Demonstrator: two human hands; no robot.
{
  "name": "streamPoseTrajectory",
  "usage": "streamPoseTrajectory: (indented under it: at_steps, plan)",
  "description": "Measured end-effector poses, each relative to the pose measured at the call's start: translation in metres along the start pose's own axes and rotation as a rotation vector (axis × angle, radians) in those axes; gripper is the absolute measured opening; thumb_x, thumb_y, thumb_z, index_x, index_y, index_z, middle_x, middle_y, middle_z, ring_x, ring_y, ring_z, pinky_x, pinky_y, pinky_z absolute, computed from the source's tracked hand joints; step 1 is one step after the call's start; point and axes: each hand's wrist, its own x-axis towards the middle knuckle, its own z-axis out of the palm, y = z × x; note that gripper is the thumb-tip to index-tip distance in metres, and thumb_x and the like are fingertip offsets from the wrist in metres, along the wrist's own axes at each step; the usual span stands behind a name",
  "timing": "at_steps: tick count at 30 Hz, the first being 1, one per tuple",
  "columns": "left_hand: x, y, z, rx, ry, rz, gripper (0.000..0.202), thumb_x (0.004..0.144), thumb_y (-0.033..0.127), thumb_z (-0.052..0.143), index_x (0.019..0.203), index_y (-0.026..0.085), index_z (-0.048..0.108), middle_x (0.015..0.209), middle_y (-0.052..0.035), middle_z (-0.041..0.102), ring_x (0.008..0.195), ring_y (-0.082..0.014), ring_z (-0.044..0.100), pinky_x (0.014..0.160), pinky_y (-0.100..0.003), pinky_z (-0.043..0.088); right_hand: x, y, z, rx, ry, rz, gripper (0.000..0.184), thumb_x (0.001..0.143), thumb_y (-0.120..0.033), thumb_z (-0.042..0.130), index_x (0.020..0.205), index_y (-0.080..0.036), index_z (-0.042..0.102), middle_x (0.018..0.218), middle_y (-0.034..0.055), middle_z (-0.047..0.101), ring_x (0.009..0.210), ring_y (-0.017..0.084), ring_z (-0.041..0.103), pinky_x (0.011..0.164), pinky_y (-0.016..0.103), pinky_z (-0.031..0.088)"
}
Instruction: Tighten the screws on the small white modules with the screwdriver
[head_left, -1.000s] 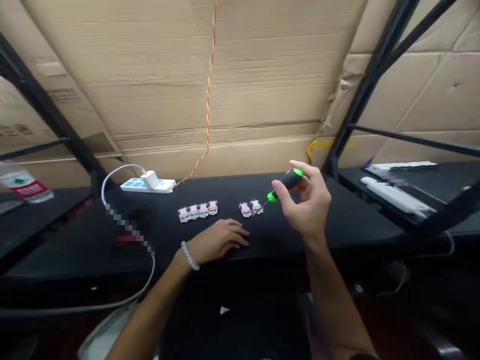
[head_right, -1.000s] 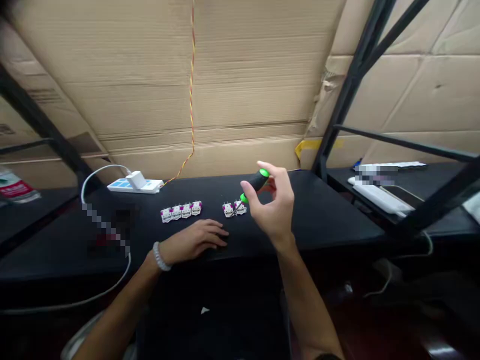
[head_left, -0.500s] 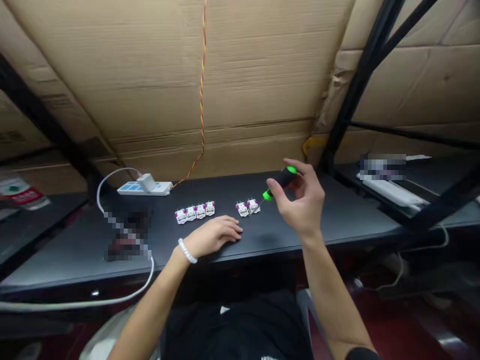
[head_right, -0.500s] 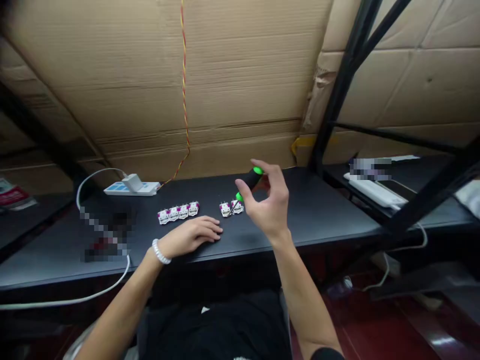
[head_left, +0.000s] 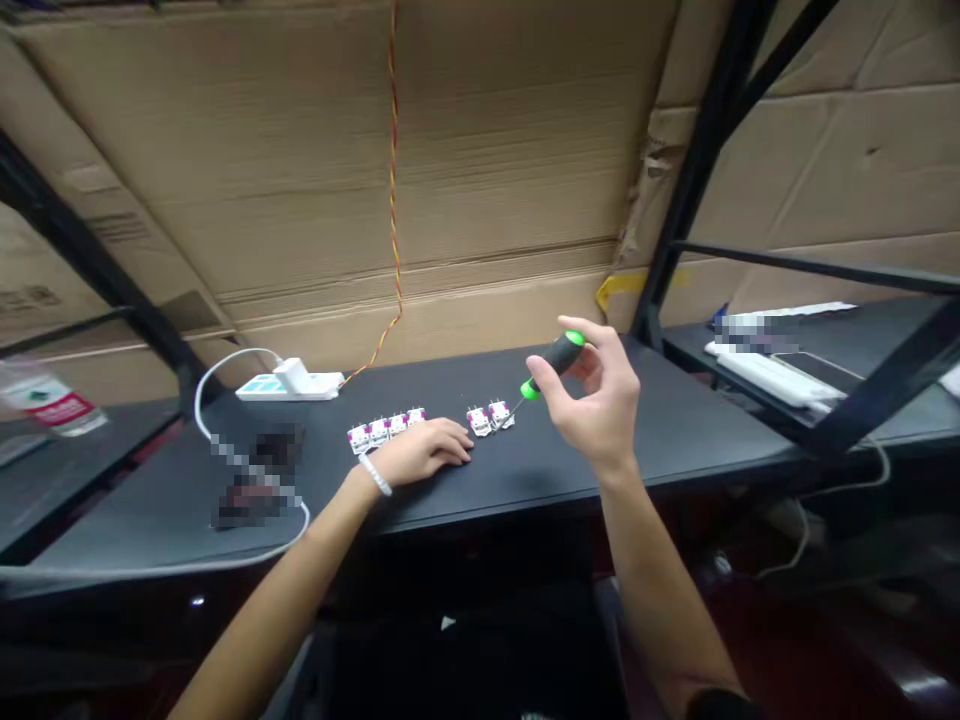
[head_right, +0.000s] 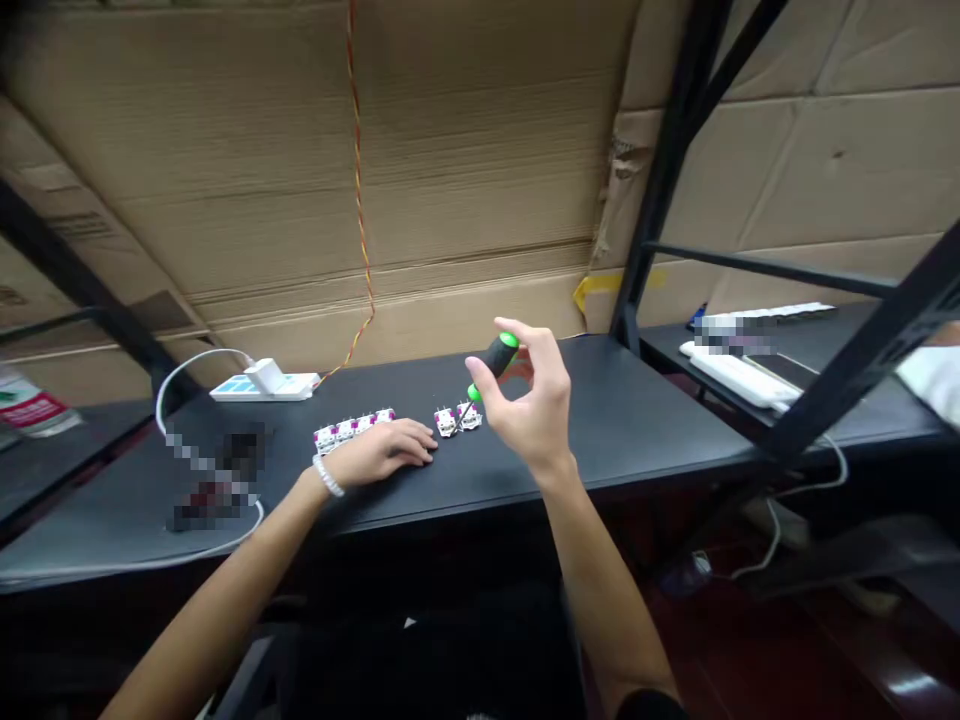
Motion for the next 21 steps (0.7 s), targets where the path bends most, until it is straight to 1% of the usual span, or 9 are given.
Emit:
streamPoseTrajectory:
  at_steps: [5, 8, 11, 13, 17, 20, 21]
  plan:
    - [0.009, -0.008, -0.002, 0.042, 0.012, -0.016, 0.022, 0.103, 0.02, 0.065, 0.105, 0.025, 0.086, 0.122, -0.0084, 0.083, 0.126, -0.024, 0.073, 0.114, -0.044, 0.058, 0.002, 0.0, -0.001, -0.011, 0.015, -0.006, 0.041, 0.091, -0.038, 0.081, 0.129, -0.026, 0.068, 0.113, 0.0063, 0.069, 0.091, 0.021, 0.07, 0.077, 0.039, 0.067]
    - [0.013, -0.011, -0.001, 0.057, 0.029, -0.023, 0.022, 0.102, 0.018, 0.065, 0.104, 0.024, 0.086, 0.122, -0.0083, 0.082, 0.125, -0.0235, 0.073, 0.114, -0.042, 0.058, 0.003, -0.001, -0.002, -0.023, 0.016, -0.006, 0.041, 0.091, -0.038, 0.081, 0.128, -0.026, 0.068, 0.113, 0.0064, 0.069, 0.091, 0.022, 0.07, 0.075, 0.038, 0.066]
    - [0.015, -0.012, 0.001, 0.056, 0.051, -0.035, 0.022, 0.101, 0.017, 0.065, 0.103, 0.024, 0.085, 0.122, -0.0074, 0.082, 0.127, -0.0241, 0.072, 0.115, -0.043, 0.056, 0.003, -0.001, -0.002, -0.009, 0.015, -0.002, 0.04, 0.091, -0.037, 0.081, 0.128, -0.026, 0.069, 0.112, 0.0065, 0.069, 0.09, 0.022, 0.069, 0.075, 0.039, 0.066]
    - [0.015, -0.011, 0.002, 0.05, 0.059, -0.042, 0.021, 0.101, 0.017, 0.064, 0.102, 0.024, 0.084, 0.123, -0.0073, 0.081, 0.127, -0.0245, 0.072, 0.114, -0.043, 0.057, 0.003, -0.001, -0.002, -0.001, 0.018, -0.005, 0.04, 0.091, -0.036, 0.082, 0.127, -0.026, 0.069, 0.112, 0.0061, 0.068, 0.09, 0.022, 0.069, 0.075, 0.039, 0.065]
    - [0.017, -0.004, 0.001, 0.04, 0.097, -0.085, 0.014, 0.101, 0.02, 0.066, 0.098, 0.022, 0.08, 0.126, -0.0087, 0.075, 0.117, -0.0236, 0.074, 0.107, -0.039, 0.058, 0.002, 0.0, -0.002, -0.006, 0.022, -0.01, 0.041, 0.091, -0.037, 0.082, 0.128, -0.027, 0.069, 0.112, 0.0056, 0.068, 0.091, 0.022, 0.07, 0.074, 0.038, 0.065]
    - [0.019, 0.002, 0.001, 0.038, 0.14, -0.109, 0.007, 0.099, 0.021, 0.068, 0.103, 0.021, 0.073, 0.122, -0.0089, 0.071, 0.115, -0.0246, 0.071, 0.107, -0.041, 0.057, 0.002, 0.0, -0.002, -0.028, 0.019, -0.005, 0.041, 0.092, -0.038, 0.081, 0.129, -0.027, 0.068, 0.114, 0.0059, 0.069, 0.091, 0.022, 0.07, 0.075, 0.039, 0.066]
    - [0.02, 0.004, 0.001, 0.044, 0.152, -0.121, 0.009, 0.097, 0.02, 0.068, 0.106, 0.021, 0.07, 0.121, -0.0089, 0.07, 0.114, -0.0252, 0.07, 0.107, -0.042, 0.057, 0.002, 0.0, -0.002, -0.034, 0.019, -0.008, 0.04, 0.092, -0.038, 0.08, 0.129, -0.027, 0.068, 0.114, 0.0061, 0.069, 0.092, 0.022, 0.071, 0.076, 0.039, 0.066]
